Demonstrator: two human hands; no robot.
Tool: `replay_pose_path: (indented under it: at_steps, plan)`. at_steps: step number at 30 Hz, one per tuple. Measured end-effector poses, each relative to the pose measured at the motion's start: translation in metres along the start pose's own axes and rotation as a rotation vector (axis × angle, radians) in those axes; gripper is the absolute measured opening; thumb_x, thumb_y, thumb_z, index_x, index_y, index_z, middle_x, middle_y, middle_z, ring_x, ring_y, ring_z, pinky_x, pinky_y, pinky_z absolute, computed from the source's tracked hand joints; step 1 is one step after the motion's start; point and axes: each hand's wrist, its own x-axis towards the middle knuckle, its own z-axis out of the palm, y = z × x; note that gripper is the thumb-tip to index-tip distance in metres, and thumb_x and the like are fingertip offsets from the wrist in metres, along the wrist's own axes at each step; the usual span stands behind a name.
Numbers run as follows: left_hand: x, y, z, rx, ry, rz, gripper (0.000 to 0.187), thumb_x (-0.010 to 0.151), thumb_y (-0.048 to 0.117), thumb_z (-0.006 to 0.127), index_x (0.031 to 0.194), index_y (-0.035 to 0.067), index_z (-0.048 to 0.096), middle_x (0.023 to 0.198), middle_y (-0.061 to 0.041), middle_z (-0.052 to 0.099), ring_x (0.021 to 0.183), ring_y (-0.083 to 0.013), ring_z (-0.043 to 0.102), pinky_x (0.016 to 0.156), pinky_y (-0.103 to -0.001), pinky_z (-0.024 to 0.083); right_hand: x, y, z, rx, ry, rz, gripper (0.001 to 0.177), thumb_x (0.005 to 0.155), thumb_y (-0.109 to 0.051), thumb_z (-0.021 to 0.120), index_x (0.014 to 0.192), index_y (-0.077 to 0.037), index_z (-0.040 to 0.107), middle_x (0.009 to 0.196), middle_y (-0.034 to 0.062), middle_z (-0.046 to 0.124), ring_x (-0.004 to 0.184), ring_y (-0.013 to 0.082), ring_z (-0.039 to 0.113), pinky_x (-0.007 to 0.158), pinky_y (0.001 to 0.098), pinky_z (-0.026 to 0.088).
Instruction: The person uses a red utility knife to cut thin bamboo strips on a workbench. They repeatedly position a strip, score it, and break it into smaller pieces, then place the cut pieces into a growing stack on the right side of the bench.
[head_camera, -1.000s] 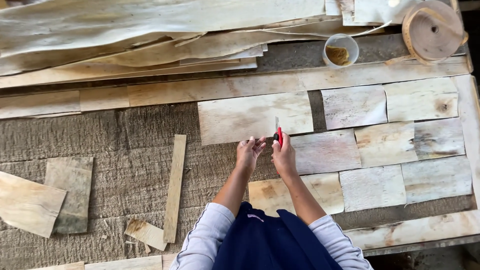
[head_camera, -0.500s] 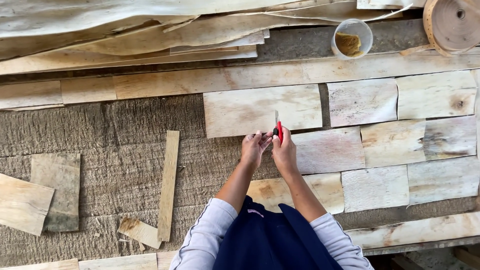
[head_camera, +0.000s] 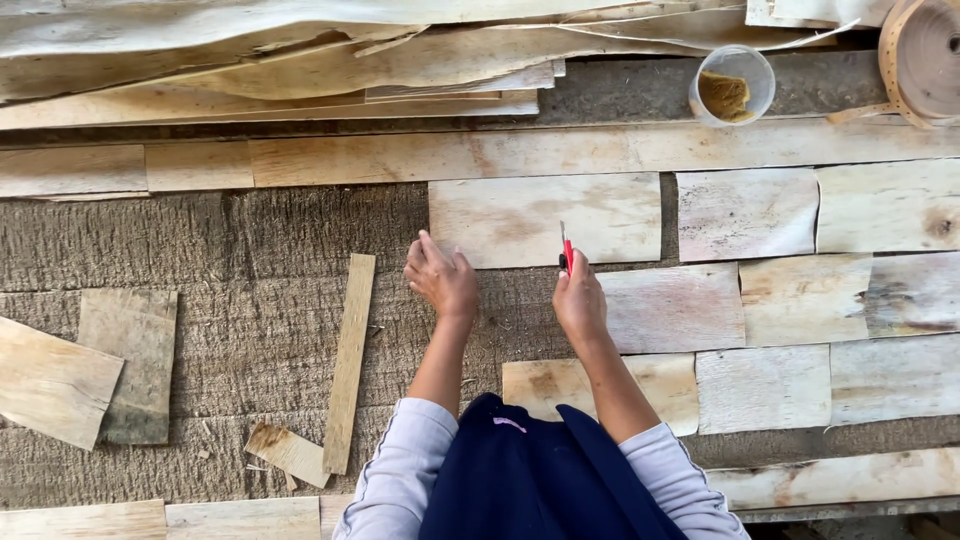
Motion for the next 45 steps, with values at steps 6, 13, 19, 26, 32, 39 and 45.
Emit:
replay_pose_path:
  at_steps: [6, 13, 19, 26, 32, 39, 45]
  plan:
    - [0.015, -0.014, 0.006, 0.041, 0.042, 0.045, 0.049, 0.095, 0.024, 0.070, 0.142, 0.013, 0.058, 0.124, -0.009, 0.044, 0.116, -0.0303, 0.040, 0.103, -0.051, 0.041, 0.003, -0.006, -0.011, -0.003, -0.037, 0.010, 0.044, 0.102, -0.013, 0.048, 0.145, -0.005, 0.044, 0.121, 0.0332, 0.064, 0.104, 0.0531, 0.068, 0.083, 0.0632, 0.057]
    - [0.020, -0.032, 0.035, 0.030, 0.082, 0.060, 0.057, 0.089, 0.031, 0.078, 0.139, 0.016, 0.057, 0.126, -0.010, 0.046, 0.119, -0.0354, 0.043, 0.101, -0.056, 0.041, 0.005, -0.005, -0.016, 0.012, -0.053, 0.019, 0.044, 0.102, -0.010, 0.048, 0.145, -0.002, 0.044, 0.122, 0.0347, 0.063, 0.104, 0.0537, 0.068, 0.082, 0.0643, 0.057]
    - [0.020, -0.041, 0.051, 0.011, 0.151, 0.135, 0.066, 0.076, 0.030, 0.086, 0.134, 0.018, 0.056, 0.125, -0.009, 0.046, 0.116, -0.0365, 0.045, 0.095, -0.057, 0.046, 0.001, -0.013, -0.027, 0.059, -0.043, 0.042, 0.044, 0.102, -0.006, 0.046, 0.145, 0.003, 0.046, 0.122, 0.0358, 0.063, 0.103, 0.0506, 0.069, 0.084, 0.0603, 0.059]
    - [0.022, -0.048, 0.062, -0.037, 0.163, 0.156, 0.064, 0.076, 0.025, 0.086, 0.132, 0.017, 0.057, 0.123, -0.009, 0.048, 0.114, -0.0370, 0.050, 0.094, -0.057, 0.047, 0.000, -0.010, -0.029, 0.027, -0.044, 0.020, 0.044, 0.102, -0.009, 0.048, 0.144, 0.003, 0.045, 0.122, 0.0365, 0.063, 0.105, 0.0547, 0.067, 0.083, 0.0636, 0.057]
    - [0.026, -0.050, 0.064, -0.283, 0.139, 0.143, 0.041, 0.090, 0.013, 0.072, 0.128, 0.012, 0.058, 0.120, -0.009, 0.054, 0.115, -0.0340, 0.058, 0.102, -0.052, 0.046, -0.003, -0.019, -0.034, 0.067, -0.034, 0.028, 0.044, 0.102, -0.005, 0.047, 0.144, 0.006, 0.045, 0.120, 0.0365, 0.063, 0.104, 0.0528, 0.068, 0.083, 0.0614, 0.059]
    - [0.032, -0.057, 0.064, -0.496, 0.151, 0.151, 0.034, 0.087, -0.002, 0.064, 0.119, 0.006, 0.063, 0.110, -0.015, 0.063, 0.108, -0.0366, 0.066, 0.097, -0.043, 0.053, -0.009, -0.031, -0.045, 0.066, -0.052, 0.038, 0.044, 0.102, -0.006, 0.047, 0.145, 0.007, 0.045, 0.121, 0.0376, 0.062, 0.105, 0.0542, 0.067, 0.083, 0.0624, 0.059]
    - [0.029, -0.056, 0.060, -0.490, 0.159, 0.129, 0.031, 0.088, -0.001, 0.064, 0.118, 0.006, 0.064, 0.108, -0.014, 0.064, 0.107, -0.0345, 0.066, 0.097, -0.042, 0.052, -0.009, -0.029, -0.042, 0.074, -0.060, 0.050, 0.045, 0.102, -0.005, 0.046, 0.145, 0.007, 0.044, 0.121, 0.0369, 0.063, 0.106, 0.0530, 0.067, 0.084, 0.0623, 0.059]
